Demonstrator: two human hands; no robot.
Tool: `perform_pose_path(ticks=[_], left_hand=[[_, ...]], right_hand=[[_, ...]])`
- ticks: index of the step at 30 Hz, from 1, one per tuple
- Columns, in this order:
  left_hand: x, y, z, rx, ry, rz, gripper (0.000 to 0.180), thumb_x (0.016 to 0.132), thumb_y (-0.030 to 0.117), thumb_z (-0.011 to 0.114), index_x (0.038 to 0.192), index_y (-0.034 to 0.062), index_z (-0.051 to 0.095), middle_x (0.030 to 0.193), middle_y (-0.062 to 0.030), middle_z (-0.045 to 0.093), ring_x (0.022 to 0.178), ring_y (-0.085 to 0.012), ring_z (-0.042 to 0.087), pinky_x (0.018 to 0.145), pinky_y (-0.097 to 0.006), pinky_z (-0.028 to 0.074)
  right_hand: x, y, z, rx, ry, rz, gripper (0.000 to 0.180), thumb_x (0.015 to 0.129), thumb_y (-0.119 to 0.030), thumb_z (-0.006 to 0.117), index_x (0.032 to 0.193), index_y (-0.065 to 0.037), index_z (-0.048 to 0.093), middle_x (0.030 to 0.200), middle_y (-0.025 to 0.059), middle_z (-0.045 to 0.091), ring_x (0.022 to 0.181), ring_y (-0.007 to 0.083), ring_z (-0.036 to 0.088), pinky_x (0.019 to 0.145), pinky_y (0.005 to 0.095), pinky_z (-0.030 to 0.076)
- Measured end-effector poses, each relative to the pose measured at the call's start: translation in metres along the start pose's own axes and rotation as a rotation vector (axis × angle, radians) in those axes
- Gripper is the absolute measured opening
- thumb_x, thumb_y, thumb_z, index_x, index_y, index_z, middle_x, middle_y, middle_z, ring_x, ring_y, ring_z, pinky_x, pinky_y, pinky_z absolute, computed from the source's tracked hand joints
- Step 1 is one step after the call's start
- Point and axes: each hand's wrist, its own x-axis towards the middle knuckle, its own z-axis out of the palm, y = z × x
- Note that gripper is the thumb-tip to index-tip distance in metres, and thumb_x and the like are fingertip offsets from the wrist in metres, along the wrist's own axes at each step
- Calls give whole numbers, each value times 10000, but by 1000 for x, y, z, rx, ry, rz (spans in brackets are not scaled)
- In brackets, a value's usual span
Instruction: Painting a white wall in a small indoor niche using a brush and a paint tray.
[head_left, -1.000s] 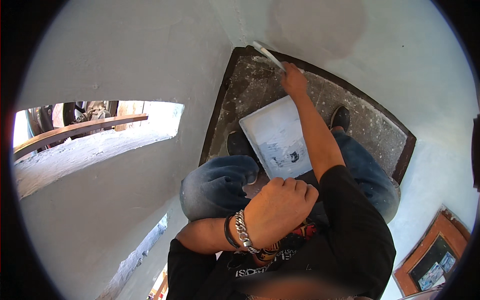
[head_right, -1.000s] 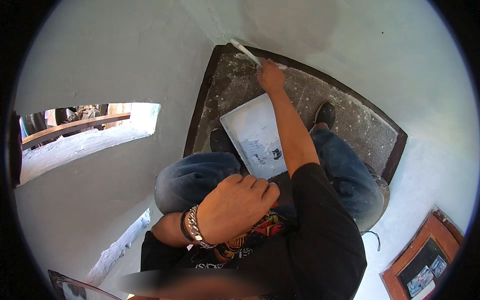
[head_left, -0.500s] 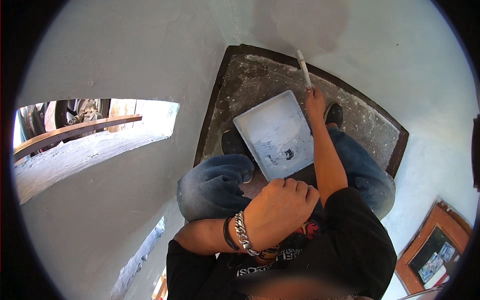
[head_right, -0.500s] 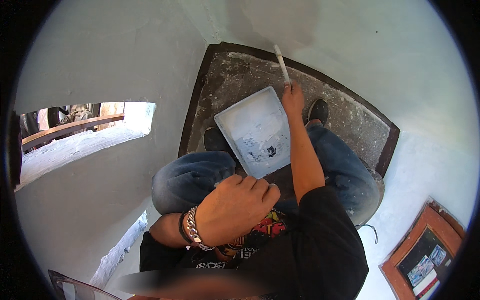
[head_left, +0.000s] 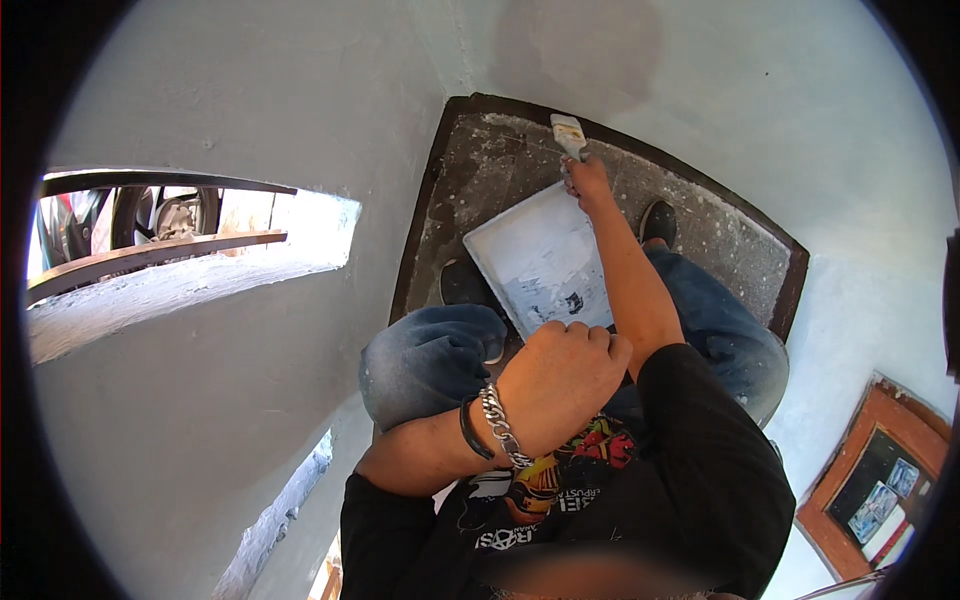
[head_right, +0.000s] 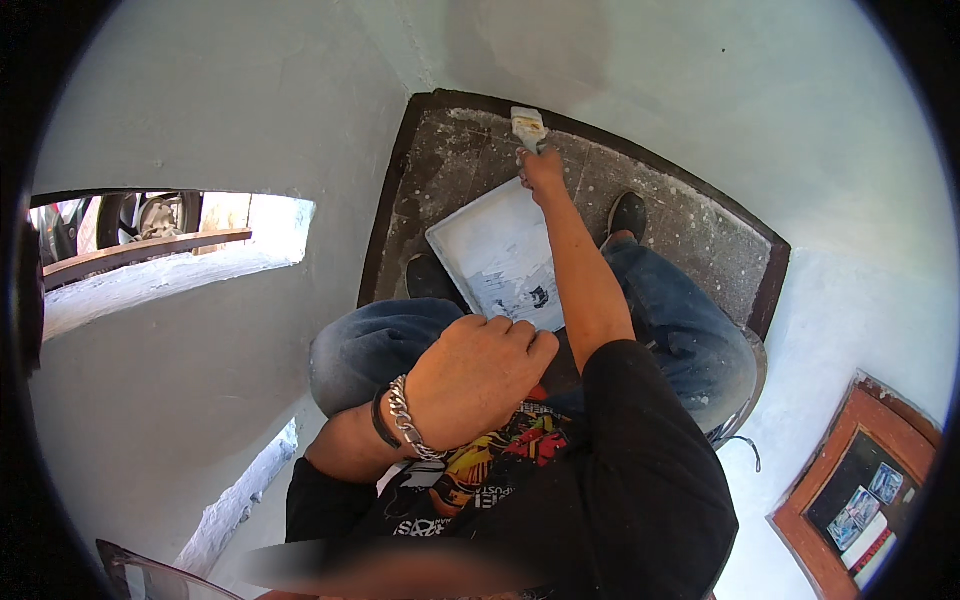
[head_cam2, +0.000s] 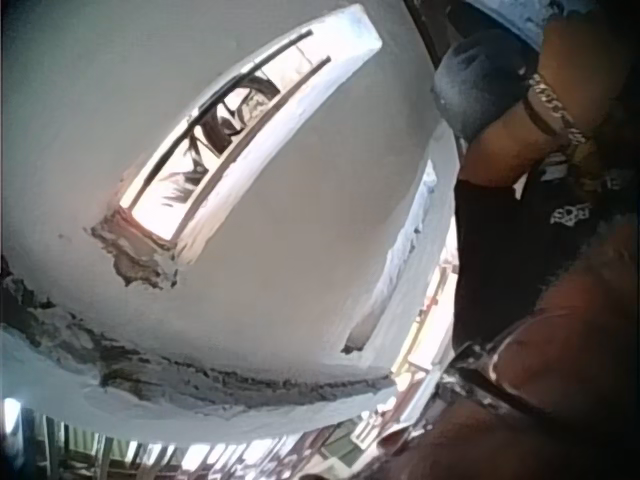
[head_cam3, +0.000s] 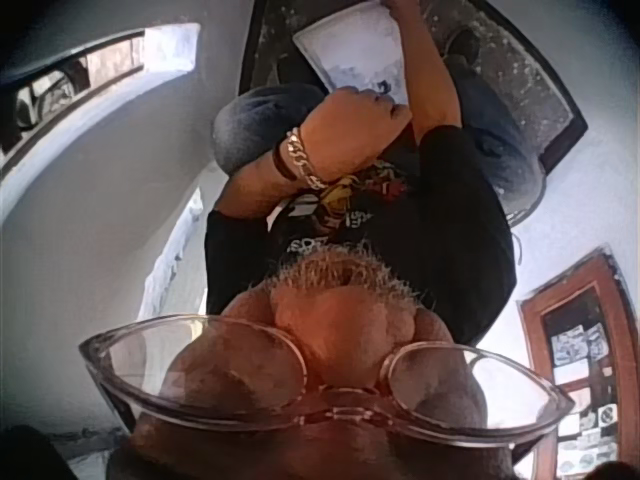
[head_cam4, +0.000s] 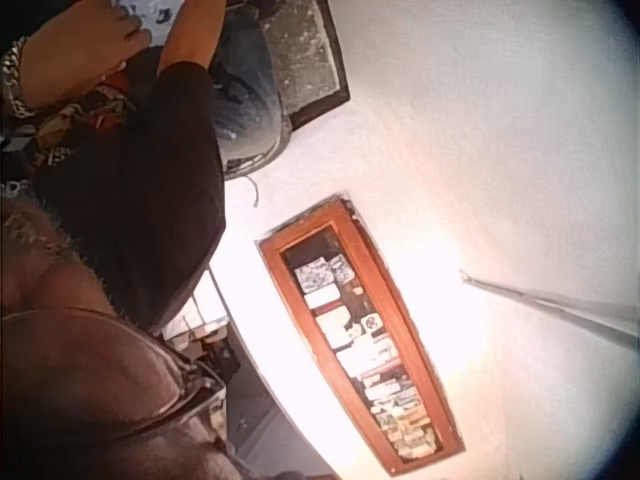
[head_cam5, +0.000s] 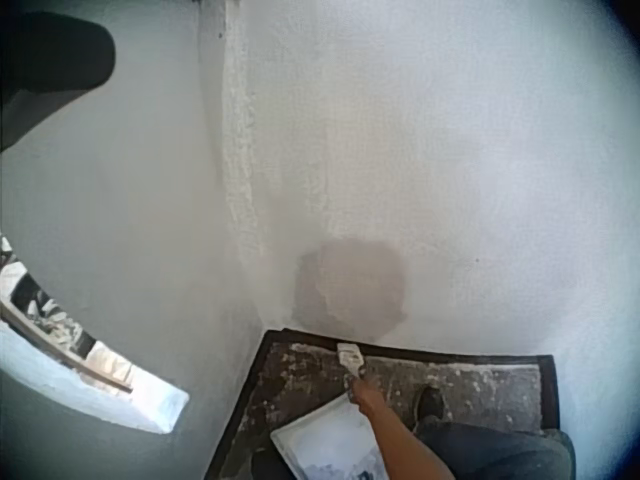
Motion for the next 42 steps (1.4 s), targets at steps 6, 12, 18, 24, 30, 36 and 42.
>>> perform_pose_path(ticks=[6, 12, 18, 24, 30, 36, 42], left_hand=[[-1, 0, -2, 12, 19, 21, 416, 609, 130, 711, 961, 6, 526, 814, -91, 589, 760, -218, 599, 646, -309, 468], [-2, 2, -4, 4, 11, 17, 418, 614, 139, 716, 961, 5, 527, 806, -88, 584, 753, -215, 597, 640, -300, 467], [-2, 0, -1, 1, 38, 30, 353, 654, 133, 674, 949, 7, 525, 796, -80, 582, 738, -203, 591, 620, -293, 457], [-9, 4, -6, 47, 10, 36, 291, 681, 124, 614, 936, 15, 527, 781, -69, 574, 739, -190, 589, 613, -291, 453], [-2, 2, -5, 34, 56, 33, 288, 685, 125, 612, 940, 19, 531, 771, -66, 574, 725, -191, 588, 611, -287, 452], [-8, -1, -3, 36, 45, 36, 279, 694, 128, 611, 942, 22, 537, 775, -68, 586, 715, -186, 594, 601, -281, 456], [-3, 0, -3, 40, 52, 47, 279, 698, 130, 610, 943, 21, 533, 780, -66, 586, 722, -182, 595, 589, -276, 455]], right_hand=[[9, -12, 4, -6, 35, -29, 161, 830, -91, 585, 949, -30, 495, 644, 17, 478, 456, 86, 395, 374, 245, 276], [15, -22, 8, -47, 54, -16, 148, 833, -99, 579, 927, -15, 502, 644, 16, 481, 458, 91, 400, 380, 249, 283], [3, -56, 3, -137, 22, -79, 149, 843, -127, 583, 884, -21, 486, 643, 13, 481, 449, 86, 393, 389, 249, 288], [-51, -40, 6, 5, 9, -287, 212, 852, -113, 569, 996, -10, 452, 719, 57, 534, 458, 101, 432, 369, 239, 317], [-1, -10, 22, -2, -19, -49, 164, 849, -101, 562, 974, -41, 476, 704, 26, 486, 455, 75, 377, 372, 237, 267], [10, -20, 46, 70, -78, 44, 87, 863, -91, 538, 926, -37, 512, 696, 14, 485, 492, 82, 403, 393, 233, 282], [23, -42, 31, 93, -19, 74, 85, 860, -76, 537, 854, 1, 502, 679, 45, 495, 471, 116, 419, 370, 263, 292]])
